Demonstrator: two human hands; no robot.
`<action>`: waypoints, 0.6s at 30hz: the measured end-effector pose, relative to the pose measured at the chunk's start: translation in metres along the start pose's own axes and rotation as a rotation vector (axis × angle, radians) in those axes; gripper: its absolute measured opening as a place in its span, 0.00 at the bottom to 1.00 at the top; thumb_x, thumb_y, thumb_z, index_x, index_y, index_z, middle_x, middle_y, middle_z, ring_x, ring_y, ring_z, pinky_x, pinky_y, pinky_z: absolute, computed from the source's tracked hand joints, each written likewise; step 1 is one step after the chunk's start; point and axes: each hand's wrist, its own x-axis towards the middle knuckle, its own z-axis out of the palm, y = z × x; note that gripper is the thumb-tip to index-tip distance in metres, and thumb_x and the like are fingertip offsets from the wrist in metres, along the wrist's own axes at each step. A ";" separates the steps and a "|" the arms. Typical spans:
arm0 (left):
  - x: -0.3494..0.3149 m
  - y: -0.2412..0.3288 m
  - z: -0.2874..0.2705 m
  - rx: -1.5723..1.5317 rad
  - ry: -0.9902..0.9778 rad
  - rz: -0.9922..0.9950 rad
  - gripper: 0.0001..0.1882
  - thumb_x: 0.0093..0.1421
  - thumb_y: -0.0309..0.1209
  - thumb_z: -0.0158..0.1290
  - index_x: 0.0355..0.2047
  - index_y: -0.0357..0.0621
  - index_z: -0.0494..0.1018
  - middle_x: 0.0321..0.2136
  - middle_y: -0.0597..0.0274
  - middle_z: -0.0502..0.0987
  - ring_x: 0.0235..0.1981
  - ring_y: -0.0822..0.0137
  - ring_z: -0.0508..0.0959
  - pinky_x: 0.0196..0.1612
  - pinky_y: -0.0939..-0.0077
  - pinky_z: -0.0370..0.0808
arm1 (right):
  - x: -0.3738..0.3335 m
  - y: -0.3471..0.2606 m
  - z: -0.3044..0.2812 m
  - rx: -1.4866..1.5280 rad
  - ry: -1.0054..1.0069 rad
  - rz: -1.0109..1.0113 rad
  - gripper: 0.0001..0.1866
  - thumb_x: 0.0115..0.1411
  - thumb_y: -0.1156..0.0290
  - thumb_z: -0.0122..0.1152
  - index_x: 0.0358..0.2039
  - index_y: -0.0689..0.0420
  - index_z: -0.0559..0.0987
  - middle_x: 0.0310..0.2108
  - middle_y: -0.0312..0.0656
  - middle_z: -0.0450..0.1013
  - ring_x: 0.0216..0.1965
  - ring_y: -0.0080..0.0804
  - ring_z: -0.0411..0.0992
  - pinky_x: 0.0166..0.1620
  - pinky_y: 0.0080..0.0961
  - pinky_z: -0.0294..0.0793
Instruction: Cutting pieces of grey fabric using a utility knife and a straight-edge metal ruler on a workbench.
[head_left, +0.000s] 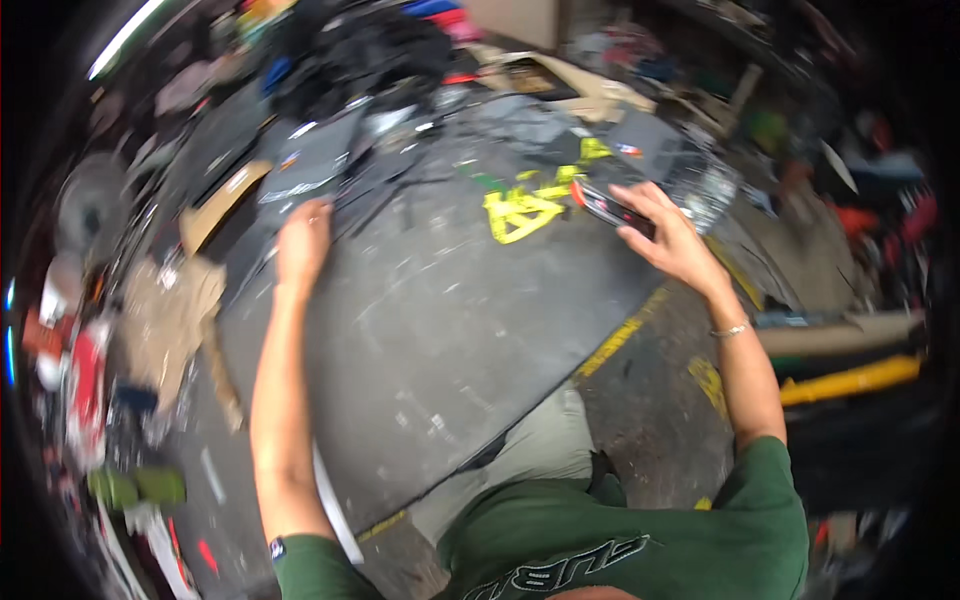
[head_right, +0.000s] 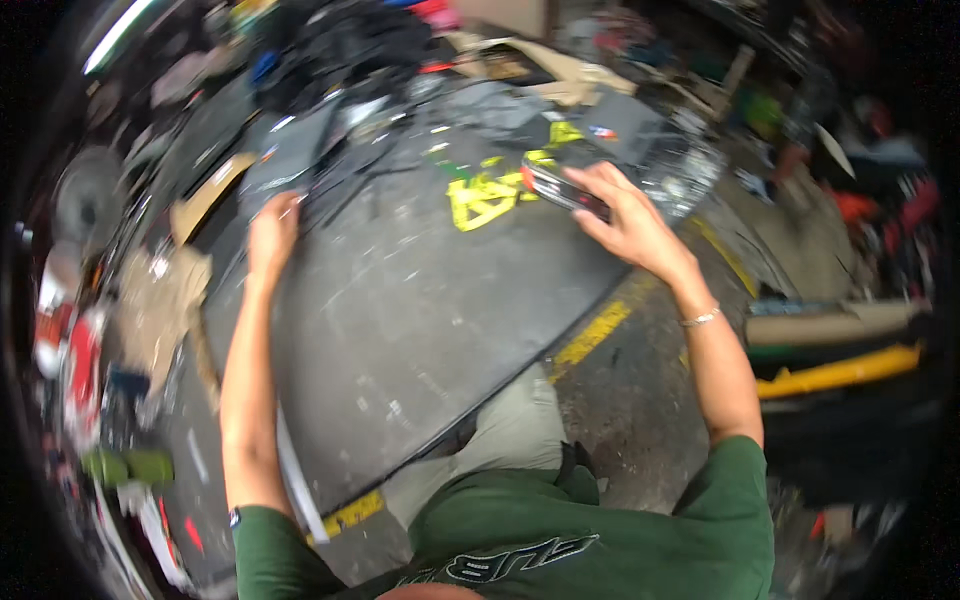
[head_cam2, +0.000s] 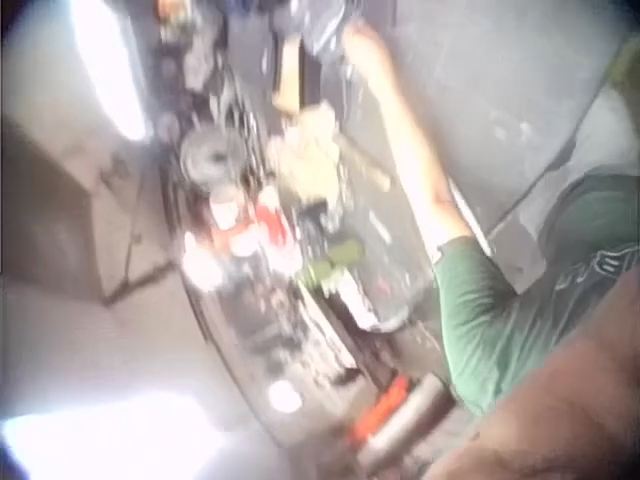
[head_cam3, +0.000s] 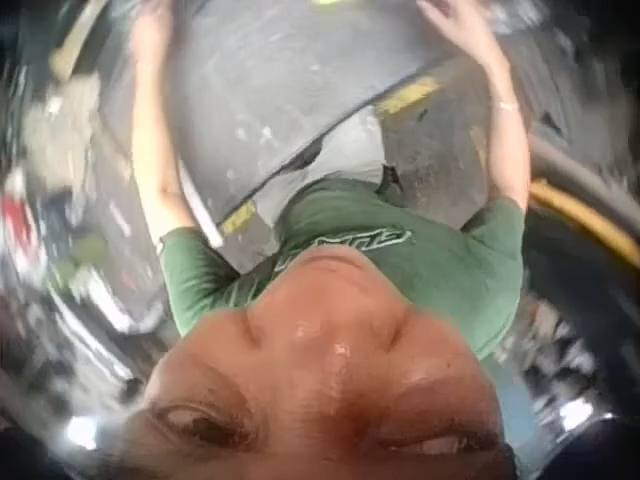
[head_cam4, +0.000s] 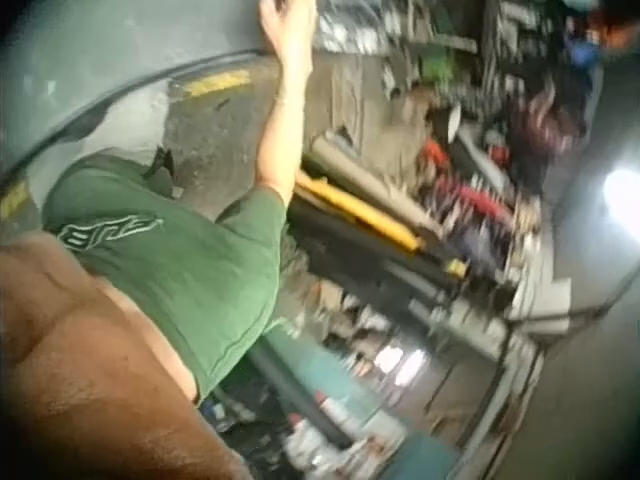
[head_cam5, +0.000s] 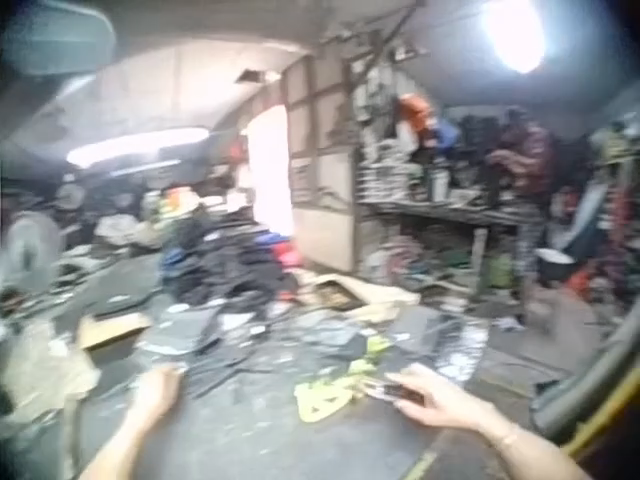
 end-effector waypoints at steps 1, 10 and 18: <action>0.012 -0.004 0.006 -0.008 0.032 -0.023 0.17 0.69 0.40 0.54 0.45 0.37 0.80 0.45 0.44 0.82 0.50 0.44 0.81 0.53 0.55 0.76 | -0.005 0.003 -0.006 0.195 0.050 0.071 0.29 0.63 0.77 0.65 0.66 0.61 0.71 0.53 0.44 0.70 0.56 0.35 0.71 0.56 0.35 0.74; 0.062 -0.009 0.044 0.131 -0.005 -0.025 0.23 0.64 0.43 0.61 0.53 0.41 0.78 0.48 0.42 0.82 0.51 0.43 0.81 0.54 0.54 0.77 | -0.117 0.000 -0.011 0.852 0.876 0.354 0.19 0.66 0.74 0.65 0.56 0.62 0.74 0.40 0.37 0.74 0.34 0.24 0.73 0.40 0.26 0.74; 0.087 -0.063 0.048 -0.023 -0.044 0.010 0.15 0.68 0.37 0.56 0.43 0.36 0.80 0.34 0.40 0.83 0.35 0.45 0.84 0.41 0.58 0.77 | -0.142 -0.004 0.001 1.133 0.848 0.374 0.20 0.72 0.63 0.56 0.54 0.67 0.74 0.30 0.40 0.75 0.23 0.24 0.69 0.30 0.22 0.74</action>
